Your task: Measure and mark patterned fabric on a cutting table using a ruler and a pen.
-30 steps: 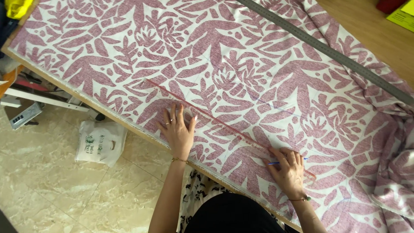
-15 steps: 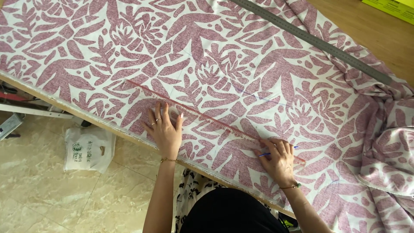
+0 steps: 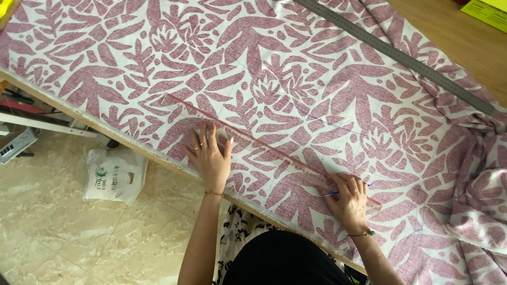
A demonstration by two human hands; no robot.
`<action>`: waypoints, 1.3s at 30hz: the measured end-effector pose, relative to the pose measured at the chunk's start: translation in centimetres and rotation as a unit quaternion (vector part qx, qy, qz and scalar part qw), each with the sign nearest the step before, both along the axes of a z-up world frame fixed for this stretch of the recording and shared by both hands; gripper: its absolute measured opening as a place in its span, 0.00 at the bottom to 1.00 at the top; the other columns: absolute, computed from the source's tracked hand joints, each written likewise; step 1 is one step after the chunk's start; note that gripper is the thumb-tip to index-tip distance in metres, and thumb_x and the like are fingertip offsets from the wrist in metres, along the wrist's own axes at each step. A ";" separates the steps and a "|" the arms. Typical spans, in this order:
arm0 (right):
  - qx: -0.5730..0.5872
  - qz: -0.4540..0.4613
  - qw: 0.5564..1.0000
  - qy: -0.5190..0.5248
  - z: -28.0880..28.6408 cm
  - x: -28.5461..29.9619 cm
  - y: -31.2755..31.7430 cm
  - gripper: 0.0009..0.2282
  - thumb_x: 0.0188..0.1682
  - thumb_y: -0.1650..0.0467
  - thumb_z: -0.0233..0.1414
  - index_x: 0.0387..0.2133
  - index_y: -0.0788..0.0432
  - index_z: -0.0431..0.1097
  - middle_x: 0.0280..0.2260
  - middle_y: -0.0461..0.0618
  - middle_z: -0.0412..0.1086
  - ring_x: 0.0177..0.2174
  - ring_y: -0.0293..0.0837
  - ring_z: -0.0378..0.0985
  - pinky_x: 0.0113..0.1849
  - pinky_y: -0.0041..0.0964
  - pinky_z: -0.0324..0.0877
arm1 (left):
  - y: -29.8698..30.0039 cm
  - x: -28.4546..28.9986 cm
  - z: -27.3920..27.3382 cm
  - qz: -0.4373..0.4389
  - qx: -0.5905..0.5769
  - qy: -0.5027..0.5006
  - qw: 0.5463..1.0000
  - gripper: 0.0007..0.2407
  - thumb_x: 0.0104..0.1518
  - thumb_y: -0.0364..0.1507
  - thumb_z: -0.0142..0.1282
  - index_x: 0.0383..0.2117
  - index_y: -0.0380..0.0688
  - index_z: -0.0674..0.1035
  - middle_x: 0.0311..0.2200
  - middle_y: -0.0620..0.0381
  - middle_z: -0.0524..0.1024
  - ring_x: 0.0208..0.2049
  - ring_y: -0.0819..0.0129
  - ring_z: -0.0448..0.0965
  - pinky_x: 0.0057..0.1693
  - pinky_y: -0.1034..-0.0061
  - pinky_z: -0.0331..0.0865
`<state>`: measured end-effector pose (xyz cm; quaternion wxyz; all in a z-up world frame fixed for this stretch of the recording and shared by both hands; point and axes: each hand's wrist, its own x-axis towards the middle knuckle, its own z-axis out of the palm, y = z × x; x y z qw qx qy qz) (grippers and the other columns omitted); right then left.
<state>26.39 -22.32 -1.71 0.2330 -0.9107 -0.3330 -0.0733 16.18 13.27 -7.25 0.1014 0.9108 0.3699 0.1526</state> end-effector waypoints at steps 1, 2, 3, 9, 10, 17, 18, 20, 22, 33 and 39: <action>0.000 0.001 1.000 0.000 0.1 0.0 0.1 0.19 0.40 0.61 0.64 0.44 0.56 0.76 0.43 0.49 0.71 0.46 0.49 0.71 0.50 0.47 0.63 | 0.0 -0.1 0.0 0.001 0.000 0.000 1.000 0.28 0.63 0.53 0.46 0.65 0.55 0.68 0.70 0.55 0.59 0.72 0.46 0.51 0.71 0.35 0.35; -0.001 0.000 1.000 0.001 0.2 0.0 0.1 0.19 0.41 0.61 0.64 0.44 0.56 0.76 0.43 0.49 0.71 0.46 0.49 0.71 0.50 0.46 0.64 | 0.0 -0.1 0.0 -0.001 0.004 0.001 1.000 0.28 0.63 0.53 0.46 0.65 0.55 0.68 0.70 0.55 0.59 0.72 0.46 0.51 0.71 0.35 0.35; -0.002 -0.002 1.000 0.001 0.3 0.0 0.1 0.19 0.41 0.61 0.64 0.44 0.55 0.76 0.43 0.49 0.70 0.46 0.49 0.71 0.51 0.46 0.64 | 0.0 -0.1 0.0 -0.005 0.007 0.002 1.000 0.28 0.63 0.53 0.45 0.65 0.55 0.67 0.70 0.54 0.59 0.72 0.46 0.51 0.71 0.36 0.35; 0.000 -0.001 1.000 0.002 0.0 0.0 0.0 0.19 0.41 0.61 0.64 0.44 0.56 0.76 0.43 0.49 0.70 0.46 0.49 0.71 0.50 0.46 0.64 | 0.2 0.0 -0.5 0.000 -0.005 0.012 1.000 0.28 0.63 0.53 0.44 0.66 0.56 0.67 0.70 0.56 0.59 0.72 0.47 0.51 0.71 0.35 0.35; 0.000 -0.002 1.000 0.002 0.0 0.0 0.2 0.19 0.41 0.61 0.64 0.44 0.56 0.76 0.43 0.49 0.70 0.46 0.49 0.71 0.50 0.46 0.64 | 0.3 0.0 -0.4 0.000 -0.006 0.012 1.000 0.28 0.63 0.53 0.44 0.66 0.56 0.67 0.70 0.56 0.59 0.72 0.47 0.51 0.71 0.35 0.35; 0.033 -0.004 0.999 0.005 0.7 0.1 -0.4 0.18 0.43 0.64 0.62 0.46 0.56 0.73 0.44 0.52 0.69 0.46 0.51 0.69 0.49 0.48 0.63 | -0.8 1.7 4.0 -0.019 0.005 0.122 0.992 0.43 0.53 0.66 0.44 0.65 0.42 0.67 0.68 0.46 0.60 0.72 0.48 0.52 0.71 0.32 0.34; 0.046 -0.010 0.999 0.007 0.8 0.1 -0.5 0.17 0.44 0.66 0.60 0.47 0.58 0.73 0.45 0.54 0.69 0.46 0.52 0.68 0.49 0.49 0.63 | -1.0 2.0 4.4 -0.022 0.002 0.136 0.990 0.49 0.48 0.70 0.44 0.65 0.37 0.65 0.67 0.42 0.59 0.72 0.47 0.51 0.70 0.31 0.33; 0.069 -0.028 0.997 -0.003 -2.3 0.5 -2.3 0.14 0.50 0.68 0.56 0.48 0.60 0.72 0.47 0.54 0.69 0.46 0.49 0.67 0.48 0.47 0.63 | -1.1 2.3 4.4 -0.025 0.005 0.140 0.990 0.51 0.46 0.71 0.43 0.65 0.35 0.64 0.68 0.39 0.57 0.71 0.47 0.51 0.68 0.29 0.33; 0.091 -0.042 0.995 -0.012 -3.1 0.8 -3.1 0.11 0.56 0.71 0.52 0.49 0.63 0.71 0.48 0.55 0.70 0.46 0.47 0.67 0.47 0.44 0.64 | -1.2 2.4 4.4 -0.024 0.007 0.146 0.989 0.53 0.44 0.72 0.43 0.65 0.32 0.63 0.68 0.36 0.56 0.70 0.46 0.50 0.66 0.28 0.33; 0.408 0.134 0.844 0.321 1.5 3.8 5.8 0.23 0.61 0.57 0.36 0.46 0.67 0.68 0.36 0.57 0.69 0.33 0.42 0.70 0.36 0.34 0.70 | -2.9 2.8 6.2 0.000 0.030 0.101 0.994 0.51 0.44 0.70 0.41 0.64 0.33 0.64 0.67 0.36 0.57 0.68 0.38 0.53 0.68 0.35 0.35; 0.185 0.169 0.881 0.401 3.9 5.1 21.1 0.12 0.59 0.71 0.45 0.50 0.62 0.72 0.45 0.55 0.78 0.38 0.49 0.81 0.39 0.39 0.76 | -4.0 2.7 4.6 -0.053 0.050 0.132 0.989 0.40 0.59 0.61 0.43 0.60 0.29 0.70 0.63 0.35 0.66 0.64 0.42 0.65 0.69 0.33 0.40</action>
